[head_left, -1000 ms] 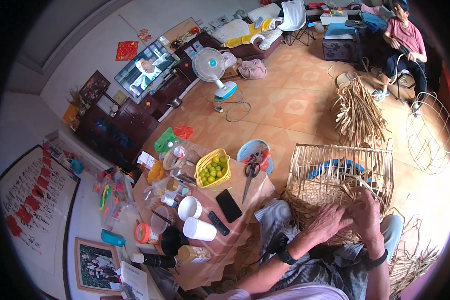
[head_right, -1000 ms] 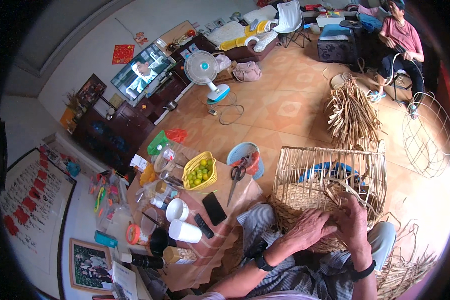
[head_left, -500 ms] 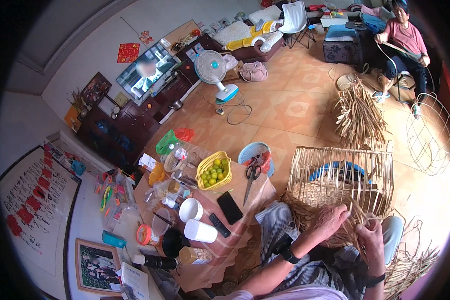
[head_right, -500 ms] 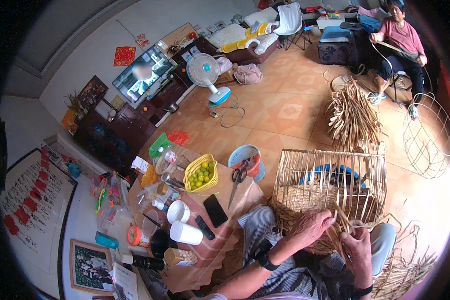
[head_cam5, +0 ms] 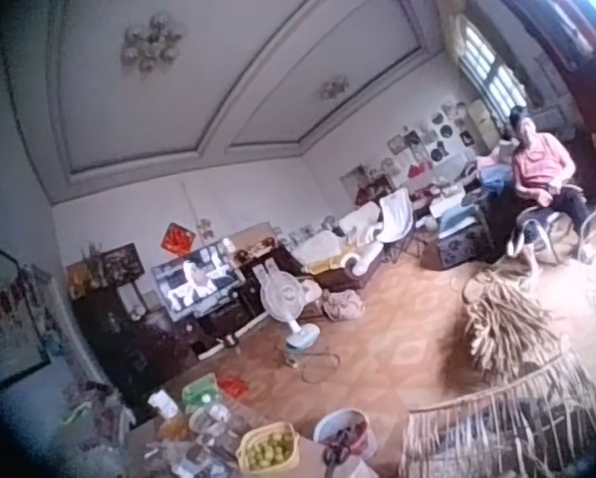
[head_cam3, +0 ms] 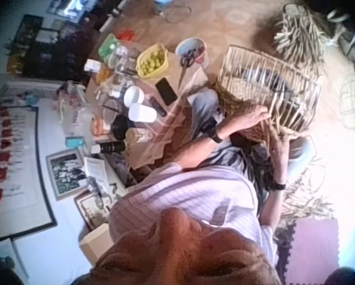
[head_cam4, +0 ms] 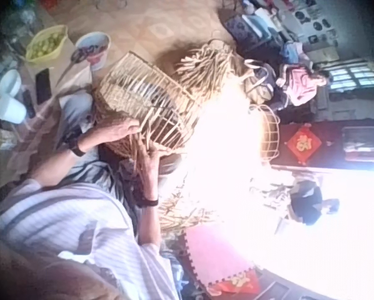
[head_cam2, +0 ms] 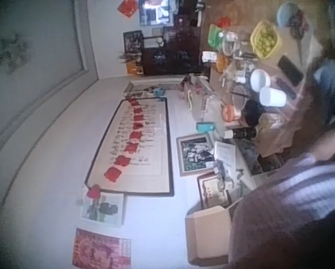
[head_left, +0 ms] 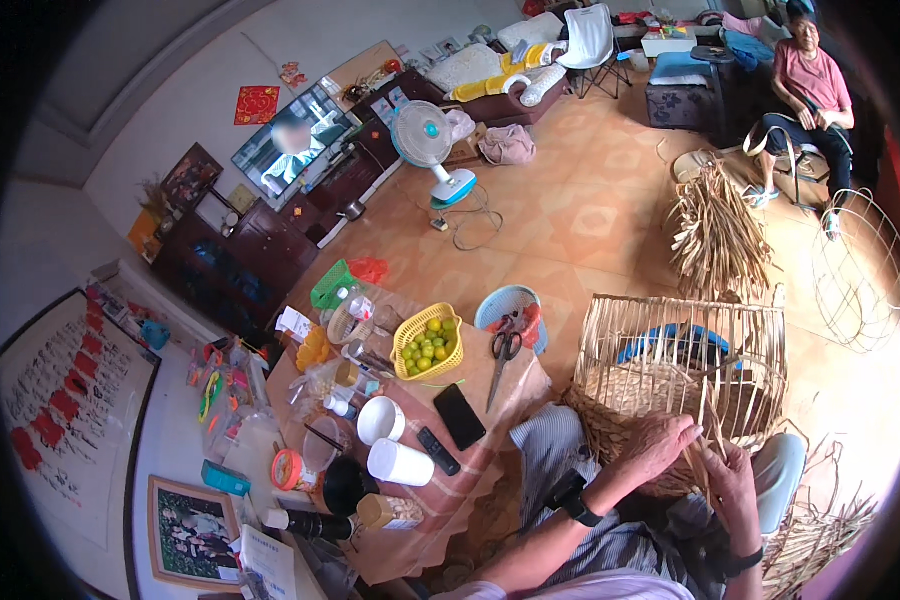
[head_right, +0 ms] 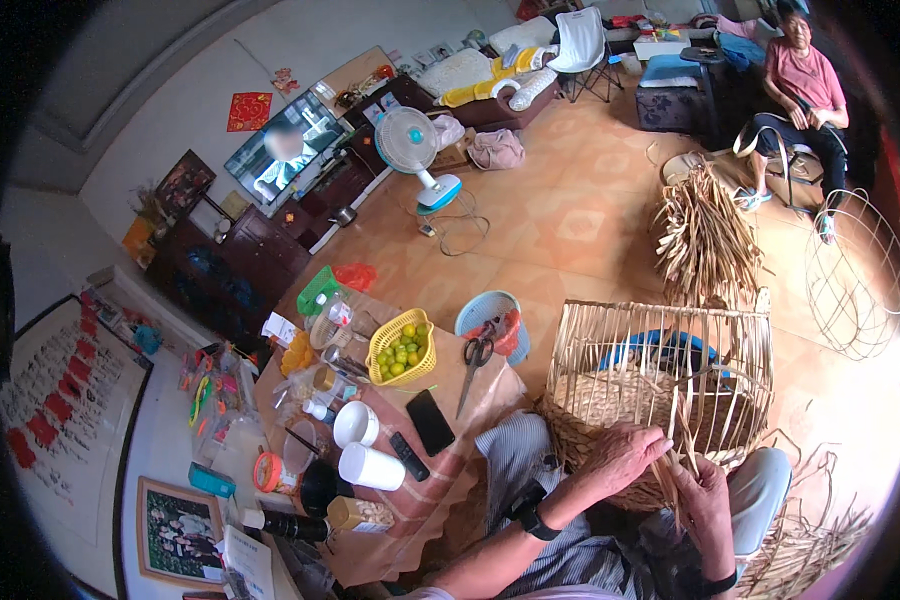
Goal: The recorder is weaving a basket using dried natural strands.
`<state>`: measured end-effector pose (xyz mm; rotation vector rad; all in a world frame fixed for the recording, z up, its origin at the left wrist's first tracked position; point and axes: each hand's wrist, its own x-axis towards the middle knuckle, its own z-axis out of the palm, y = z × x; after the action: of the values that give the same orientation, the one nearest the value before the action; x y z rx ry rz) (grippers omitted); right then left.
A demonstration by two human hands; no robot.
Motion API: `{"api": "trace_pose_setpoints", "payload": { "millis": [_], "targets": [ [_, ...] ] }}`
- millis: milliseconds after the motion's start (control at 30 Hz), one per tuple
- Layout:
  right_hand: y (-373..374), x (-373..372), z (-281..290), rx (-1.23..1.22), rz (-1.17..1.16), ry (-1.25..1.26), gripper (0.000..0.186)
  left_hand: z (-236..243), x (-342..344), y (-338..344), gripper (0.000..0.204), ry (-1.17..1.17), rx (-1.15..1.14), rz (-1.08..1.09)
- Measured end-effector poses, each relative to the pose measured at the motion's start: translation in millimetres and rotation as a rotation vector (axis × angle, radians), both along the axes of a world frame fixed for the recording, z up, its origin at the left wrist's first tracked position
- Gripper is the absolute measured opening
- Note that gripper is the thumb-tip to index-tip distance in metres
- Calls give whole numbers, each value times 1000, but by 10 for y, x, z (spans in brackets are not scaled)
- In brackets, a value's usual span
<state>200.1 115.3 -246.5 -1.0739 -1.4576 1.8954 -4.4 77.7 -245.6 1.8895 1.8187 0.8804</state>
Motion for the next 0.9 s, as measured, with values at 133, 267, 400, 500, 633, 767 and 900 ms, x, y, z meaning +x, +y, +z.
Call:
{"api": "trace_pose_setpoints", "payload": {
  "millis": [133,267,400,500,633,767,900],
  "targets": [
    [134,18,53,-90,-70,-21,29,7,-8,1,39,-19,10,53],
    [346,422,-206,-160,-480,443,27,86,12,-4,39,-36,-35,39],
    [21,401,-144,-34,-116,-53,25,-9,31,-8,39,-24,8,38],
    [-157,25,233,192,112,-192,31,-46,8,-34,40,-44,44,56],
    [-107,78,226,34,114,-193,28,-2,0,-13,40,-14,26,65],
    [116,628,36,-166,-365,356,33,59,-3,0,39,-22,48,43],
    [162,878,-325,-249,-448,502,26,16,-19,-3,38,-53,38,46]
  ]
}}
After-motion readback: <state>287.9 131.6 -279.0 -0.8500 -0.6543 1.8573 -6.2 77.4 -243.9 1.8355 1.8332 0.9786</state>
